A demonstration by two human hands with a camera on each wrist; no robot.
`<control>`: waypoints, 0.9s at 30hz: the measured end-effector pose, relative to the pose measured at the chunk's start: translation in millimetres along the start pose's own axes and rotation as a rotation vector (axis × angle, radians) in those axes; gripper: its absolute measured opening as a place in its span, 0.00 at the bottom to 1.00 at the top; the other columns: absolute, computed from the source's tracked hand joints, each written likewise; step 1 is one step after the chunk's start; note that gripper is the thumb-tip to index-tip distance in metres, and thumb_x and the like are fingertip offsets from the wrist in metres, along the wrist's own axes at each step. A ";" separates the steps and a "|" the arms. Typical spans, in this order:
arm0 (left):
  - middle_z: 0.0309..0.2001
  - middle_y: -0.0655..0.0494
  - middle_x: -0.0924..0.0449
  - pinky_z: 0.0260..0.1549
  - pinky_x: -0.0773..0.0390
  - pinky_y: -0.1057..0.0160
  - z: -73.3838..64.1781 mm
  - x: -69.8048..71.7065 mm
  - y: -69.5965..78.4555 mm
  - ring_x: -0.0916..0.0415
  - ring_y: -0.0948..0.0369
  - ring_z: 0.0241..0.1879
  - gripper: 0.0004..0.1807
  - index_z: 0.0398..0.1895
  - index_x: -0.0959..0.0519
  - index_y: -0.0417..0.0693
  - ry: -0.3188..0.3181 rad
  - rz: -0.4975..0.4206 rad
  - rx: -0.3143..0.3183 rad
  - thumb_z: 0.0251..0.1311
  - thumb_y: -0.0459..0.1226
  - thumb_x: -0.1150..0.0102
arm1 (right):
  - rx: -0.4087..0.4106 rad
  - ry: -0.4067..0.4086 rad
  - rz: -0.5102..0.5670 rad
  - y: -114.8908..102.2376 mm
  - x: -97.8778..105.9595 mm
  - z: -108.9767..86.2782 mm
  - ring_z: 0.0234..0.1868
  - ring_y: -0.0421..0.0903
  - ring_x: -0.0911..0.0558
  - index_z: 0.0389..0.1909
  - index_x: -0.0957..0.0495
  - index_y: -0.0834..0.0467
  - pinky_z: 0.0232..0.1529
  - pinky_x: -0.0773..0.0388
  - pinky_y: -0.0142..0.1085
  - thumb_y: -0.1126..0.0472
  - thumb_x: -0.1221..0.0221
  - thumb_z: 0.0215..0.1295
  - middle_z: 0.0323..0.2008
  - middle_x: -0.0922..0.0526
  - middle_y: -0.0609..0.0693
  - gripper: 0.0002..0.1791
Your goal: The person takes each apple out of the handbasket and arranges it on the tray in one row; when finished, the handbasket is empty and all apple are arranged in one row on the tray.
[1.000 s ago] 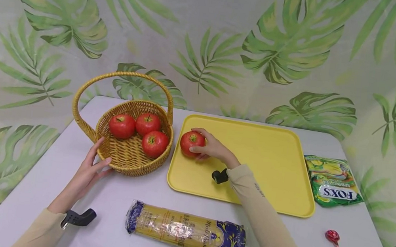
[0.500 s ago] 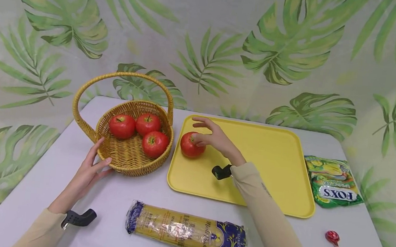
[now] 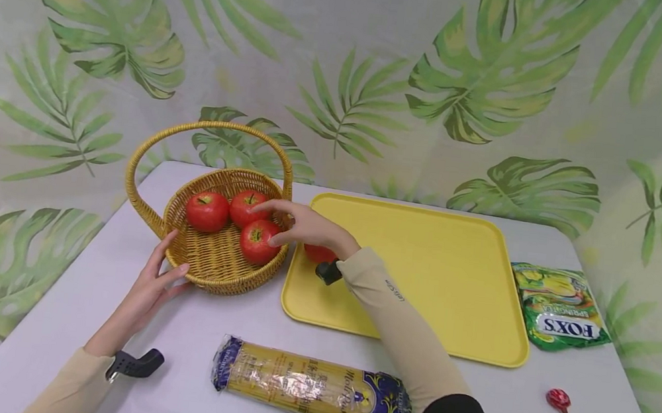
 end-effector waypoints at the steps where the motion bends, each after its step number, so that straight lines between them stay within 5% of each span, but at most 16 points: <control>1: 0.74 0.54 0.77 0.60 0.41 0.39 0.1 0.0 -0.1 0.56 0.38 0.69 0.40 0.77 0.61 0.59 0.000 0.000 -0.001 0.70 0.34 0.51 | -0.006 -0.021 -0.015 0.0 -3.1 3.4 0.64 0.53 0.37 0.66 0.32 0.58 0.63 0.39 0.54 0.66 0.37 0.60 0.65 0.34 0.51 0.31; 9: 0.74 0.54 0.77 0.60 0.41 0.39 0.1 0.5 -0.7 0.56 0.38 0.69 0.40 0.77 0.61 0.60 0.008 0.009 0.004 0.70 0.34 0.51 | -0.031 -0.118 -0.161 -0.5 -19.0 22.6 0.65 0.46 0.37 0.64 0.29 0.55 0.64 0.40 0.40 0.67 0.37 0.59 0.64 0.34 0.50 0.30; 19: 0.74 0.56 0.77 0.60 0.40 0.40 0.0 0.8 -0.9 0.55 0.39 0.69 0.40 0.77 0.61 0.61 0.000 0.011 -0.004 0.71 0.33 0.52 | -0.117 -0.210 -0.431 1.8 -34.4 34.2 0.67 0.55 0.43 0.63 0.28 0.53 0.67 0.50 0.50 0.64 0.35 0.57 0.67 0.39 0.53 0.30; 27: 0.75 0.55 0.77 0.59 0.39 0.40 1.2 0.6 -1.7 0.53 0.39 0.69 0.40 0.77 0.62 0.61 0.002 0.018 0.006 0.71 0.34 0.53 | -0.139 -0.204 -0.528 4.7 -41.2 38.4 0.63 0.57 0.41 0.60 0.25 0.53 0.59 0.41 0.46 0.68 0.34 0.54 0.66 0.40 0.54 0.29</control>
Point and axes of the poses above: each hand's wrist, its own z-axis towards the middle knuckle, its own x-axis out of the back of the hand, y = z × x, the point moved 6 cm from there along z, towards the middle knuckle
